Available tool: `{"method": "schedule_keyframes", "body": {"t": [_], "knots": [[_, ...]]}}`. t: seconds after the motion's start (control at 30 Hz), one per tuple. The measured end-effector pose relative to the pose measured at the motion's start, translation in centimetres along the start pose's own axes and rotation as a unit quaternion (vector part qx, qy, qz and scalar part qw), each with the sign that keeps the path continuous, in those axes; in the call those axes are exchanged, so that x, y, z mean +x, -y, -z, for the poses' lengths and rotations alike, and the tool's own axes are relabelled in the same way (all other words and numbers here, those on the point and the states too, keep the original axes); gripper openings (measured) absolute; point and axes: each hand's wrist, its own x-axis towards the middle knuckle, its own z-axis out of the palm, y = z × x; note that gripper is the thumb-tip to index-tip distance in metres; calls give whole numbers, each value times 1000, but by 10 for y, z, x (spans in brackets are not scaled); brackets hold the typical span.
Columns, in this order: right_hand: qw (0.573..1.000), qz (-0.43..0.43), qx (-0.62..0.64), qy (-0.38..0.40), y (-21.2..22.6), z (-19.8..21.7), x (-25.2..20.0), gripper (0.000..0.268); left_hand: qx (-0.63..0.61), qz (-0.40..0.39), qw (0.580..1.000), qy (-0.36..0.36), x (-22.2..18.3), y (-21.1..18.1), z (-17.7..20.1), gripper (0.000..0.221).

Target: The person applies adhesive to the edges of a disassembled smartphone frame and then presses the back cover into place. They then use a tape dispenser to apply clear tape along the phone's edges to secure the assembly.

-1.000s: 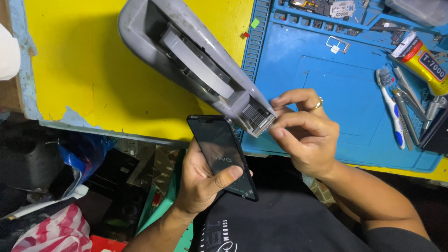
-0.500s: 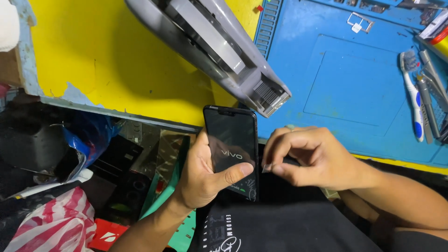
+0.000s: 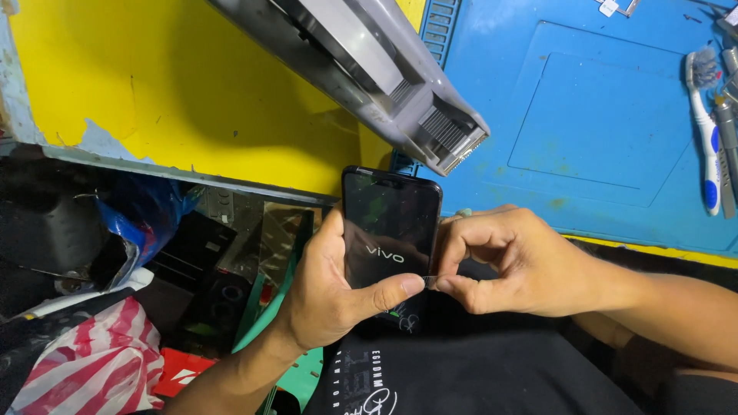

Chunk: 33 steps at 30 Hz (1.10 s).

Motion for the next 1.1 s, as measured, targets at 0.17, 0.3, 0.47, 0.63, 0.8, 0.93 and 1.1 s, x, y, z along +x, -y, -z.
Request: {"method": "schedule_keyframes", "body": {"t": [0.17,0.3,0.47,0.63,0.8,0.93,1.1], "knots": [[1000,-5,5,-4,-1,1,-2,7,37,22,999,-21,1,0,-2,57],[1000,-9,20,3,-3,3,-5,6,60,24,998,-24,1,-1,-3,56],[998,0,60,18,-10,5,-8,4,-14,-15,1000,24,1,9,-6,60],[995,31,84,37,-17,5,-10,6,-200,-37,974,102,2,29,-10,58],[989,105,96,-40,-30,-9,-12,5,-289,-31,955,59,10,53,-27,65],[983,135,74,-102,-42,-11,-19,12,-318,-13,944,82,14,76,-30,60],[964,182,7,-194,-64,-13,-22,28,-408,26,899,155,6,53,-51,56]]}}
